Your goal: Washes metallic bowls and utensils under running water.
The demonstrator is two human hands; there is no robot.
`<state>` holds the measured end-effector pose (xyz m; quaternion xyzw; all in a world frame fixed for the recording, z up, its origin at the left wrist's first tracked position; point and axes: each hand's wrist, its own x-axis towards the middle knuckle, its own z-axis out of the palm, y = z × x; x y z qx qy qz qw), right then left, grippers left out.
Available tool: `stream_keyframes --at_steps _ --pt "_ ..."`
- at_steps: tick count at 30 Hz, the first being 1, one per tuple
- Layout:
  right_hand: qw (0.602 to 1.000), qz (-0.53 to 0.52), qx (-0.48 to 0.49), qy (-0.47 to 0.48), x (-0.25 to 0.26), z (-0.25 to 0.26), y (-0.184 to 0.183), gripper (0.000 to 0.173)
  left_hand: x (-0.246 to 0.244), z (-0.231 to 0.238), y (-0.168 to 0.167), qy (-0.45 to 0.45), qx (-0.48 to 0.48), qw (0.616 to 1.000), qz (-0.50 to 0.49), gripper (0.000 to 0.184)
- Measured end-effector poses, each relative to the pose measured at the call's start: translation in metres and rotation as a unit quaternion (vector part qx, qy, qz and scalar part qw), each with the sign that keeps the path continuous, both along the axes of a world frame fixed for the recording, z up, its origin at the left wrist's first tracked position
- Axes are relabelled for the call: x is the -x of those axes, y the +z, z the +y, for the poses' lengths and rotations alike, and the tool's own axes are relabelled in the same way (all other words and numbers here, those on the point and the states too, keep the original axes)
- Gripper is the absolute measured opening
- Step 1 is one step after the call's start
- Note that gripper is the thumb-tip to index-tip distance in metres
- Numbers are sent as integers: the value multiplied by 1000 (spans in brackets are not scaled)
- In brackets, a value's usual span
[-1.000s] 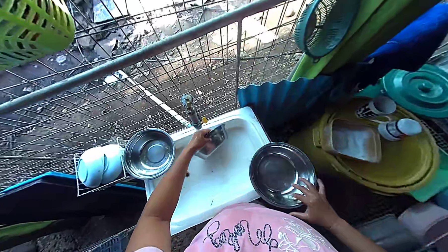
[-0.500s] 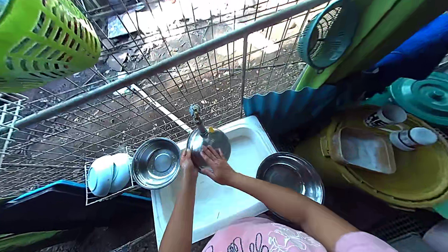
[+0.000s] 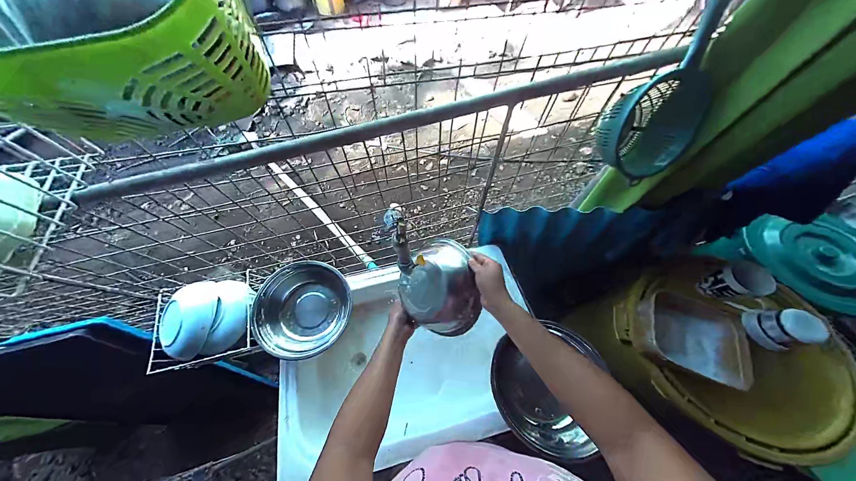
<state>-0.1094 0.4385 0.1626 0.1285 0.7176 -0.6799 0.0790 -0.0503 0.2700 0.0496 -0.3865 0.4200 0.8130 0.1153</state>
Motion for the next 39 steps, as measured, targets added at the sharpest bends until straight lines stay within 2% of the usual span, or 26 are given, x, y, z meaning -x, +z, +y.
stream_keyframes --at_steps 3,5,7,8,10,11,12,14,15,17,19,22,23,26,27,28,29,31,32,33,34,35,36,38,39 --pt "983 112 -101 107 -16 8 11 30 24 -12 15 -193 -33 980 27 67" --pt "940 222 -177 188 -33 14 0 31 33 -23 26 -267 -65 961 39 92" --pt "867 354 -236 260 -51 24 -21 34 31 -36 34 -287 -78 955 21 99" --pt "815 425 -259 298 -56 28 -32 36 28 -43 35 -294 -72 953 16 96" --pt "716 517 -267 386 -56 31 -49 39 18 -59 33 -292 -47 955 8 74" --pt "692 499 -265 449 -55 29 -52 40 11 -64 31 -271 -31 962 8 59" --pt "681 434 -276 521 -54 25 -50 39 4 -67 29 -243 -26 969 14 51" --pt "664 276 -303 625 -48 1 -43 30 -8 -64 27 -187 -43 981 39 51" --pt "660 244 -313 638 -46 -18 -43 25 -13 -58 27 -170 -54 983 50 53" --pt "659 181 -328 652 -32 -59 -37 24 -21 -42 29 -154 -56 983 78 58" --pt "688 179 -335 619 -3 -83 -39 24 -28 -33 31 -139 -59 983 103 63" --pt "719 95 -432 536 34 -78 -33 32 -35 -37 37 -98 -52 987 115 64" --pt "721 54 -466 511 37 -71 -31 33 -36 -40 39 -70 -39 990 117 63" --pt "693 -57 -523 492 26 -60 -30 36 -36 -41 40 35 -10 991 127 55" --pt "707 -71 -518 475 23 -60 -28 37 -36 -37 37 56 -19 989 132 54" --pt "748 -58 -498 435 24 -58 -32 37 -37 -32 35 71 -32 988 130 54" --pt "806 -27 -457 374 28 -58 -42 36 -40 -24 33 82 -48 987 126 54" --pt "917 22 -325 231 33 -73 -66 34 -41 -5 34 84 -75 986 127 53" --pt "949 22 -253 185 26 -87 -72 33 -41 2 35 80 -82 984 134 53" --pt "964 14 -197 181 13 -99 -76 34 -40 6 34 80 -81 983 146 52" --pt "962 4 -165 216 -4 -106 -75 36 -38 6 34 80 -66 981 162 52" --pt "942 7 -167 289 -20 -104 -75 38 -35 2 34 81 -35 981 174 52" --pt "906 25 -187 380 -33 -96 -77 36 -33 -6 34 80 2 980 180 52" --pt "790 77 -296 531 -35 -64 -80 33 -34 -30 35 68 40 980 185 52" --pt "736 93 -370 559 -29 -47 -77 34 -37 -38 35 68 42 982 173 52"
